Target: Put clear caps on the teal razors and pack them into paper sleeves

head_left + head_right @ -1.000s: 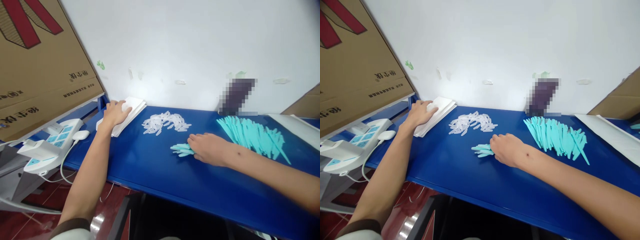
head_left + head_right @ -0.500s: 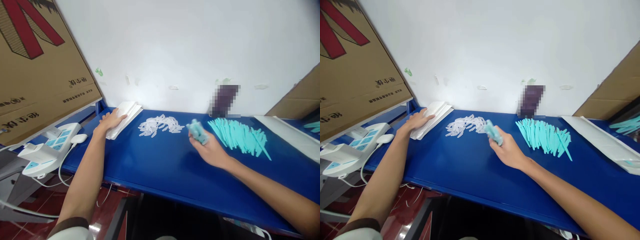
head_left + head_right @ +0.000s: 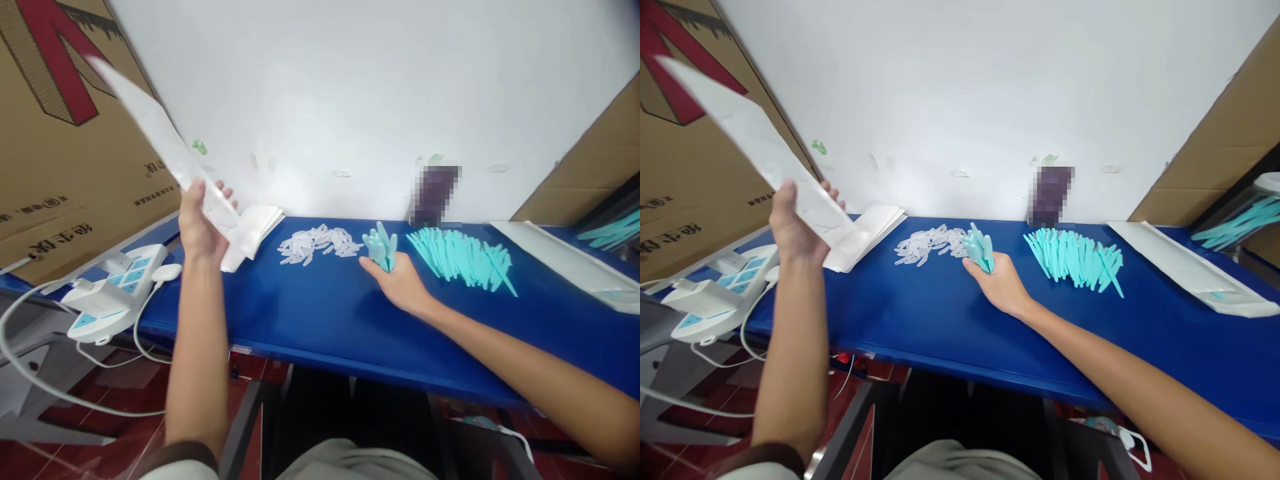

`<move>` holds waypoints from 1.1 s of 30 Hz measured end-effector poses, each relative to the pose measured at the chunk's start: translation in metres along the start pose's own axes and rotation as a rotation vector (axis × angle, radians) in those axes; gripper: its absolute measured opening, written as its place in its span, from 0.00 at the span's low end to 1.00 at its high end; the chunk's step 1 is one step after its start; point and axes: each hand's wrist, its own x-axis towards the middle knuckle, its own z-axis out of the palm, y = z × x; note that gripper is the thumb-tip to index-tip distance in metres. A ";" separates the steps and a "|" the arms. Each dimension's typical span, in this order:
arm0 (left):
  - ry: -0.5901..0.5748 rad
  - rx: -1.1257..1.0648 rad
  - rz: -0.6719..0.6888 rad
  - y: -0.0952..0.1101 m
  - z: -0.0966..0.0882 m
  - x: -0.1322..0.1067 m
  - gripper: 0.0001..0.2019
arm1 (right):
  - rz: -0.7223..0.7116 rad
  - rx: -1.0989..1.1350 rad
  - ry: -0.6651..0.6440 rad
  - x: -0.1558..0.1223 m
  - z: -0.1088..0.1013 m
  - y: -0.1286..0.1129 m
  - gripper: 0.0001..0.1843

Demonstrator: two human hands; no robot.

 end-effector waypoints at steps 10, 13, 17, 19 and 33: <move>0.248 -0.350 -0.228 0.032 0.122 -0.151 0.29 | -0.193 -0.573 -0.370 -0.019 -0.009 -0.058 0.12; 0.295 -0.441 -0.252 0.027 0.130 -0.160 0.29 | -0.172 -0.830 -0.464 -0.022 -0.016 -0.059 0.12; 0.236 -0.313 -0.170 0.017 0.128 -0.164 0.31 | -0.203 -0.915 -0.475 -0.025 -0.022 -0.051 0.13; 0.175 -0.165 -0.112 0.014 0.127 -0.166 0.33 | -0.232 -0.921 -0.458 -0.025 -0.023 -0.045 0.14; 0.186 -0.347 -0.379 0.045 0.203 -0.187 0.31 | -0.300 -0.853 -0.505 0.030 -0.042 -0.100 0.08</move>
